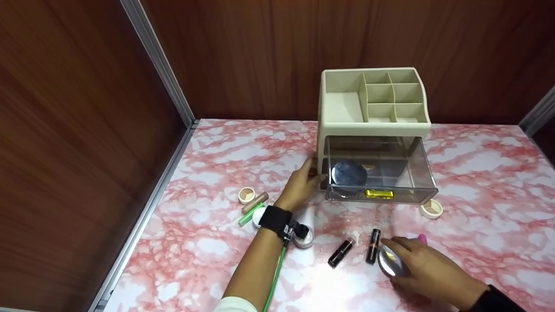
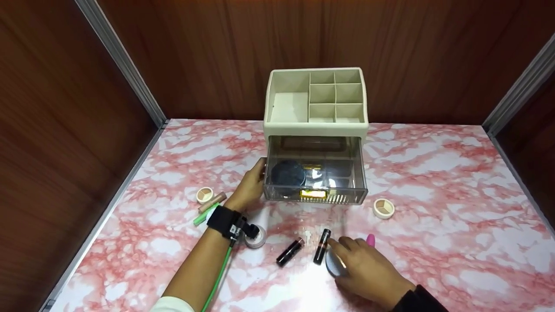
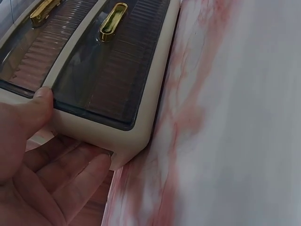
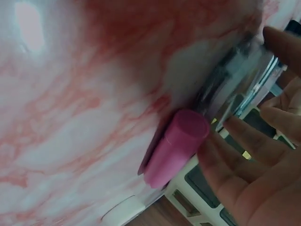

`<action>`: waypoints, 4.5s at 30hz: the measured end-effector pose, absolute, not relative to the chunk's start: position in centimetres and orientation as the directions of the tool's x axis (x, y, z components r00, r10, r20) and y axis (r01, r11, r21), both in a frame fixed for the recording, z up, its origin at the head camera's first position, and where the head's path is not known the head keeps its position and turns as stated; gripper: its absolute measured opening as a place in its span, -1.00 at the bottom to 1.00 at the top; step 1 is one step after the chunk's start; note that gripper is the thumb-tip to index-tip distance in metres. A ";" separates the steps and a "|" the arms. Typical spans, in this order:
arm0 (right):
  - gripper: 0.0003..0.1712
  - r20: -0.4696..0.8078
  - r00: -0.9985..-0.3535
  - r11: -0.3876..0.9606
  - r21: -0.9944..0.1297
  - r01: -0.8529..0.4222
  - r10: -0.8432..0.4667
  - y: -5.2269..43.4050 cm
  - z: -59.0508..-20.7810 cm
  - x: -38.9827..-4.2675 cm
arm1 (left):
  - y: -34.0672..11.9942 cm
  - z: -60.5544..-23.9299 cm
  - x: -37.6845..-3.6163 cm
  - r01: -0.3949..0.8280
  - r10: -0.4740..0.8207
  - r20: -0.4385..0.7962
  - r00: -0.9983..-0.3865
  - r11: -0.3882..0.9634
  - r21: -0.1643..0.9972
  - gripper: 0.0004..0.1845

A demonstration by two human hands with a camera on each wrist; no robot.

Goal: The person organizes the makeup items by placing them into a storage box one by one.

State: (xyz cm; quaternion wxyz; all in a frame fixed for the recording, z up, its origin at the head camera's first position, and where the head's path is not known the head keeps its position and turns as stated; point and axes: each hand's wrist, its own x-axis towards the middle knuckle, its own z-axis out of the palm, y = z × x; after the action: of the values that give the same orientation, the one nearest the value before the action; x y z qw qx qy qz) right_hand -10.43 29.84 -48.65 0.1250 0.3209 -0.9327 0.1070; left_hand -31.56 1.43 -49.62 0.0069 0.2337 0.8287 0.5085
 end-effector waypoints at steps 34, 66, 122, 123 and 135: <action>-0.13 0.288 -0.843 0.837 -0.187 -0.514 -0.453 27.4 -29.6 -20.0 | 0.3 -49.7 -31.8 0.435 0.401 0.284 -0.871 0.358 0.827 -0.69; -0.43 -0.040 -0.825 0.826 -0.044 -0.562 -0.564 25.9 -30.0 -23.2 | -0.1 -50.0 -31.7 0.405 0.384 0.265 -0.885 0.350 0.845 -0.56; -0.37 0.820 -0.564 0.566 -0.420 -0.709 -0.098 30.6 -40.2 -17.8 | -5.6 -37.8 -23.9 0.631 0.636 0.279 -0.720 0.431 0.645 -0.75; -0.35 0.813 -0.573 0.568 -0.424 -0.706 -0.106 30.9 -40.8 -17.8 | -5.5 -37.7 -24.0 0.630 0.639 0.260 -0.724 0.457 0.628 -0.77; -0.38 0.827 -0.548 0.621 -0.364 -0.694 -0.128 31.7 -41.5 -18.8 | -3.6 -37.9 -25.0 0.698 0.689 0.267 -0.674 0.474 0.537 -0.91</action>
State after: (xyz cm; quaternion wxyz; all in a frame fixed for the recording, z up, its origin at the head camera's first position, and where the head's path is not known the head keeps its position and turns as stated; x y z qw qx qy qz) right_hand -18.75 31.68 -41.47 0.4012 0.2550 -0.8059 0.3528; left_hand -24.97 -3.59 -37.87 -0.0071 0.4037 0.8585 0.3161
